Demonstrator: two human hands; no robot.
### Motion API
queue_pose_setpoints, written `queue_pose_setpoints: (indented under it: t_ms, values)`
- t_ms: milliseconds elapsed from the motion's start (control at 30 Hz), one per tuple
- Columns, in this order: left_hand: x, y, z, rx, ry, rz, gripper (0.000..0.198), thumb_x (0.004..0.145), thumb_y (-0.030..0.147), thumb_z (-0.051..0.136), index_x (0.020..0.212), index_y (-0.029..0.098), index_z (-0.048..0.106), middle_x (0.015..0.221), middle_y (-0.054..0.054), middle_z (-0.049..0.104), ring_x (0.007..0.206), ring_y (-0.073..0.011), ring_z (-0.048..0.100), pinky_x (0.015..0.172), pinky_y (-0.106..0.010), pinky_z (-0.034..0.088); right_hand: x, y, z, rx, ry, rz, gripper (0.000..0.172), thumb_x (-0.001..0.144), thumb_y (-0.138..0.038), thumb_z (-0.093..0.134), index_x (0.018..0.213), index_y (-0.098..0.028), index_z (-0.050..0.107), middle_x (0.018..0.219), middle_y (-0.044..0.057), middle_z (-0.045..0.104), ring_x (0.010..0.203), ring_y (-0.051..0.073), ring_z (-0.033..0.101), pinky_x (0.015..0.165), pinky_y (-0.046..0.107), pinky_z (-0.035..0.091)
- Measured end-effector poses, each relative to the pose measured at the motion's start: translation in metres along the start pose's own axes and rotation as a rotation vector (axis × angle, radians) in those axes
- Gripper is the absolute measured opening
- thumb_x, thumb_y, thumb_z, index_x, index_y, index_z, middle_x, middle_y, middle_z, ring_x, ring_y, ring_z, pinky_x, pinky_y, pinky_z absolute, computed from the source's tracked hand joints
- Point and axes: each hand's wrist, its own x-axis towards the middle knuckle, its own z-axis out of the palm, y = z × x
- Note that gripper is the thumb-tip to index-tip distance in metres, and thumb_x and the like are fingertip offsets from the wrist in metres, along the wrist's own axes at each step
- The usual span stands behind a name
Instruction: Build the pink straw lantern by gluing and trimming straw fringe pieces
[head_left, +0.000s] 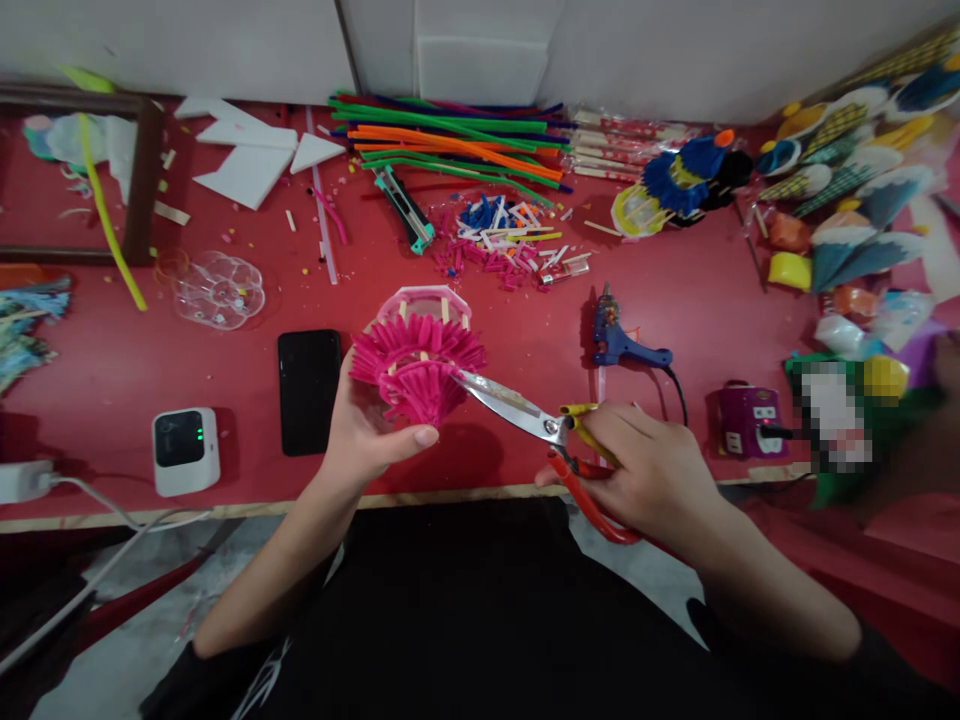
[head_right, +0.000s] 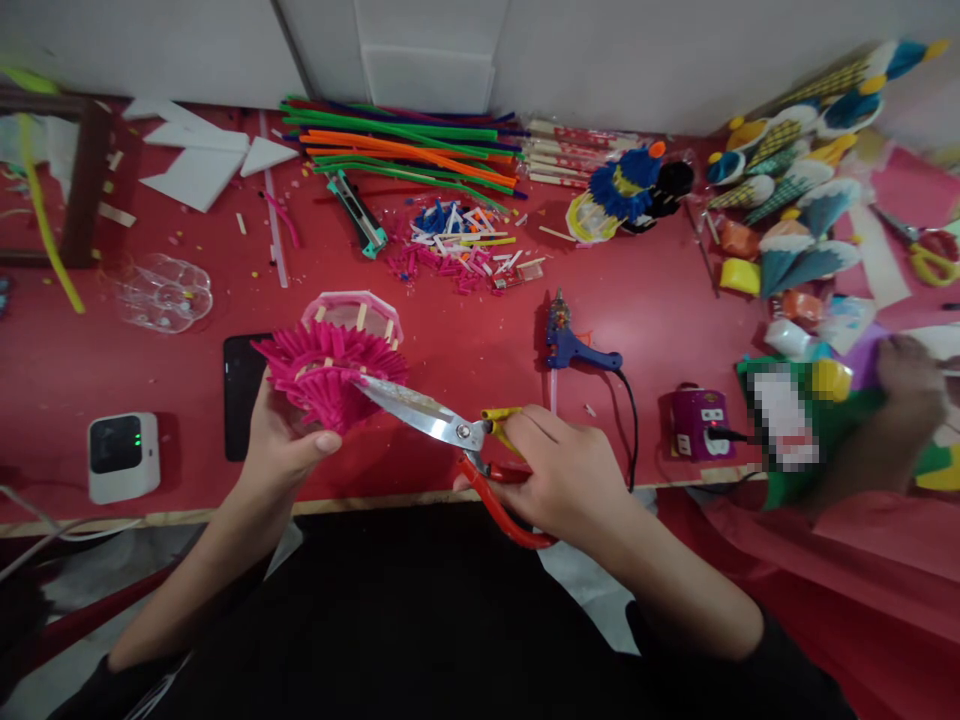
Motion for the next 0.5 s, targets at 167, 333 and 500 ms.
queue_pose_setpoints:
  t_ms: [167,333,500]
  values:
    - [0.0004,-0.0001,0.0005,-0.004,-0.008,-0.021,0.083,0.052,0.052,0.100,0.119,0.028,0.058,0.118,-0.005,0.065,0.108,-0.0259,0.072,0.085,-0.036,0.066,-0.0002,0.0019,0.0005,-0.019,0.020,-0.040,0.045,0.101,-0.055,0.052,0.073,-0.021,0.058,0.062,0.002,0.062,0.058,0.014,0.060,0.051,0.027,0.036]
    - [0.0015,0.0009,0.0003,-0.010,-0.002,0.009,0.076,0.054,0.052,0.099,0.114,0.028,0.060,0.116,-0.004,0.066,0.107,-0.0250,0.072,0.086,-0.036,0.065,-0.0004,0.0024,-0.0032,-0.009,0.047,-0.007,0.034,0.100,-0.048,0.053,0.081,-0.020,0.058,0.068,0.004,0.065,0.060,0.015,0.062,0.051,0.027,0.036]
    - [0.0024,0.0045,0.0000,0.004,0.013,0.008,0.075,0.053,0.050,0.100,0.112,0.026,0.061,0.113,-0.004,0.068,0.107,-0.0247,0.073,0.089,-0.036,0.065,-0.0031,0.0038,-0.0029,-0.021,0.010,0.085,0.033,0.100,-0.049,0.051,0.092,-0.019,0.062,0.075,0.006,0.069,0.065,0.018,0.065,0.055,0.028,0.040]
